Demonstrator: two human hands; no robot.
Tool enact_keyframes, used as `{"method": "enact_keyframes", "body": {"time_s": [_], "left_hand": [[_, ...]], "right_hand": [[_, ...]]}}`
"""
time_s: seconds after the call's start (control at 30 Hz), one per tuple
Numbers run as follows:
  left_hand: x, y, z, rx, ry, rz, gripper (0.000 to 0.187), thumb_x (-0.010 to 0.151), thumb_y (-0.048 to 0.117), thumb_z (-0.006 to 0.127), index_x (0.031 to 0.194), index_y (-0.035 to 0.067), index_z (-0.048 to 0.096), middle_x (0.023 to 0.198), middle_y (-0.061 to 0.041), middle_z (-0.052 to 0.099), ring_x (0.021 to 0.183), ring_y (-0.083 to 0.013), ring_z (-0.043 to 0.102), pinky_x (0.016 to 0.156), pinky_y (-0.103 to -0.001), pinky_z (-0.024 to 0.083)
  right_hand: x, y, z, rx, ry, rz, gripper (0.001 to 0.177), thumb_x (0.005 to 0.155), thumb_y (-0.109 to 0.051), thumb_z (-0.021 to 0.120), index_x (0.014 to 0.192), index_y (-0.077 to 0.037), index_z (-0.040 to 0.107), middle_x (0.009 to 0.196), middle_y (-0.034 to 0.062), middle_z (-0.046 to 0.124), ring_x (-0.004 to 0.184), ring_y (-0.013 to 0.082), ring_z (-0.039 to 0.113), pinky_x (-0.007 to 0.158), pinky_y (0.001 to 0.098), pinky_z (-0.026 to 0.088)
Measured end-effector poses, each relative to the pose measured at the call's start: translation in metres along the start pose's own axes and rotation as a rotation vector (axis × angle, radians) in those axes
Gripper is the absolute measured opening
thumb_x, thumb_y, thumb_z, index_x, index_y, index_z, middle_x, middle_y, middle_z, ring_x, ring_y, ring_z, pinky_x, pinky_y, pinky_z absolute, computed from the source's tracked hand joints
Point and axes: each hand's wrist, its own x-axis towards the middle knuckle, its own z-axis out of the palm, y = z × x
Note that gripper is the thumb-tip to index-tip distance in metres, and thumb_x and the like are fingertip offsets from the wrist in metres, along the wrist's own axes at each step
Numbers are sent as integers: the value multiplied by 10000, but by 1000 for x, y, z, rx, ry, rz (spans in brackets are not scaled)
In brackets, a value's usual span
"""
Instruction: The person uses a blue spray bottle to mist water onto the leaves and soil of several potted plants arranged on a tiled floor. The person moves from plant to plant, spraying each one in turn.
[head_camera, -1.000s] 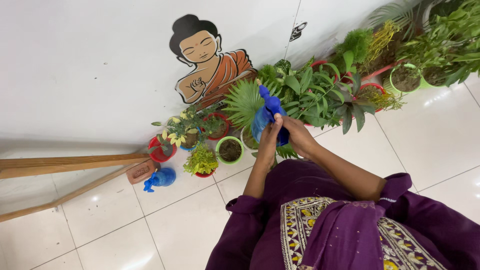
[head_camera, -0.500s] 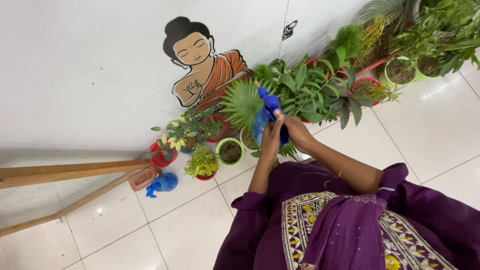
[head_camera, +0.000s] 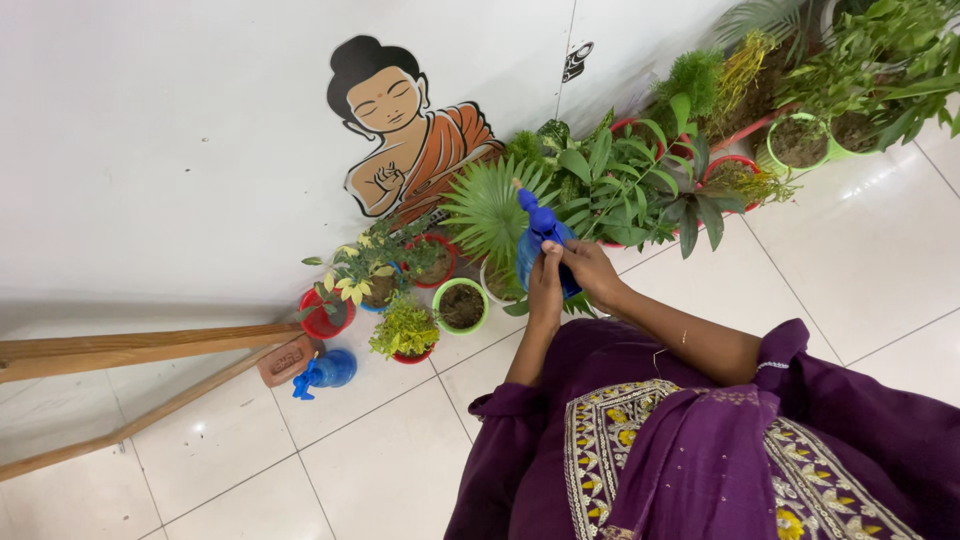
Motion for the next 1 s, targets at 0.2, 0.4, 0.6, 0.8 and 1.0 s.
{"method": "enact_keyframes", "body": {"time_s": [0.2,0.4,0.6,0.8,1.0], "left_hand": [[3,-6,-14,151,66,15,628,1015,537,619,1191,-65,638,1039,-119,580,968,-210,531,900,-351,447],[0,-14,-30,139,140,10,625,941,560,608,1141,-31,649,1039,-95,666,968,-180,604,894,-318,470],[-6,-23,-34,167,136,-72,640,962,570,574,1179,-29,640,1098,-102,663,1025,-182,603,927,-313,457],[-6,-27,-32,79,106,-52,657,971,562,568,1200,-47,654,1164,-117,661,1079,-193,583,991,-306,424],[-9,-32,-33,141,93,-29,638,938,590,545,1174,7,651,1099,-48,665,1018,-143,591,926,-280,437]], "right_hand": [[1,-1,10,37,19,0,450,976,-479,639,877,-43,696,812,-2,627,752,99,545,718,264,462],[11,26,17,33,6,66,448,955,-493,663,865,-55,692,841,-3,626,789,116,536,755,299,461],[15,43,12,14,7,71,526,964,-536,661,852,-23,693,817,36,637,781,144,566,750,298,462],[7,30,17,-2,50,113,514,909,-529,684,910,-18,735,867,54,693,798,129,613,731,278,500],[4,42,12,-56,74,110,559,890,-573,677,934,-19,734,855,71,677,776,148,595,698,300,491]]}}
